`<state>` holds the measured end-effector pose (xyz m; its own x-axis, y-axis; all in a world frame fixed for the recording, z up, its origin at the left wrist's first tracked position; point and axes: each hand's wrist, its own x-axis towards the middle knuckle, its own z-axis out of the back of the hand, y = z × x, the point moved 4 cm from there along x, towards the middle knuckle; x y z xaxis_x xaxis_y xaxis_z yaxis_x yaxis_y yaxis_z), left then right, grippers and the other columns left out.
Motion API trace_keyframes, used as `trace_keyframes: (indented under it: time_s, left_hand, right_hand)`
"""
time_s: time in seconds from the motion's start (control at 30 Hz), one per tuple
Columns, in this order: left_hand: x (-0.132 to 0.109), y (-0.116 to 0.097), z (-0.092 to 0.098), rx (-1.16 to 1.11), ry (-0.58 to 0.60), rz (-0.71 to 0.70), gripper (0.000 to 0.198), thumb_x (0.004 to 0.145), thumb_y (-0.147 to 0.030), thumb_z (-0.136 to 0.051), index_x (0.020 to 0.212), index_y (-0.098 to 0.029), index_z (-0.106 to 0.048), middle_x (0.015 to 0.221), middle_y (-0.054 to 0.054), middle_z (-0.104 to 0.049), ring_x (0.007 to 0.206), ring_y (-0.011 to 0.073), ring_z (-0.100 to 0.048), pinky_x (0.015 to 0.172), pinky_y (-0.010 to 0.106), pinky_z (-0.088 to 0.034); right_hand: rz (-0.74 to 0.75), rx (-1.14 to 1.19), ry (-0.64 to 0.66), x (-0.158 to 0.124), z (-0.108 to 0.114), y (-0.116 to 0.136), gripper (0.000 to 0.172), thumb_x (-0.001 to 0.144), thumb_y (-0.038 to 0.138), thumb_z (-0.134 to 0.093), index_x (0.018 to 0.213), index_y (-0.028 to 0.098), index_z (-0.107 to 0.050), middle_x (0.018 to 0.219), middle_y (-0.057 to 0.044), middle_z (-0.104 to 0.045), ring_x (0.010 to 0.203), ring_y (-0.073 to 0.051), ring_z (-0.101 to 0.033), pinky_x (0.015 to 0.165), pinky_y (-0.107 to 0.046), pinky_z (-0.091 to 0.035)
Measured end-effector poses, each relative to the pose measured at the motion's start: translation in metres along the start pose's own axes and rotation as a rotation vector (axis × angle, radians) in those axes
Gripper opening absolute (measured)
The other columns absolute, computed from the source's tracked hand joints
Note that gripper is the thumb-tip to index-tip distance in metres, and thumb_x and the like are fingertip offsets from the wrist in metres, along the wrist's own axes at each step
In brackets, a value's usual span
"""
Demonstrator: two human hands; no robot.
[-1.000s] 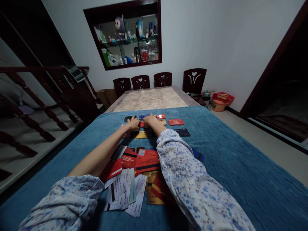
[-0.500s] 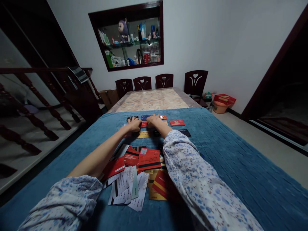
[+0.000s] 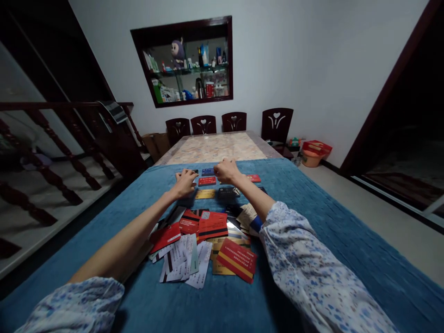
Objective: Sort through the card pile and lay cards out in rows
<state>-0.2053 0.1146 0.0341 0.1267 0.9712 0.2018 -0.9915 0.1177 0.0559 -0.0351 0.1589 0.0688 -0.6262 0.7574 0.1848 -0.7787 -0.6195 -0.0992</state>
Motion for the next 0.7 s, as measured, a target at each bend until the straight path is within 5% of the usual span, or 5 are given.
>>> trace_keyframes:
  time_s: [0.7]
  left_hand:
    - [-0.1,-0.011,0.01,-0.138,-0.21,0.054,0.03,0.089,-0.011,-0.049,0.104,-0.022,-0.072,0.106,0.008,-0.066,0.11,0.0272,-0.05,0.094,0.045,-0.034]
  right_hand:
    - [0.162,0.153,-0.063,-0.062,-0.002,0.088,0.025,0.092,0.021,-0.048,0.1,0.022,-0.072,0.11,-0.011,-0.071,0.111,-0.029,-0.052,0.088,-0.042,-0.037]
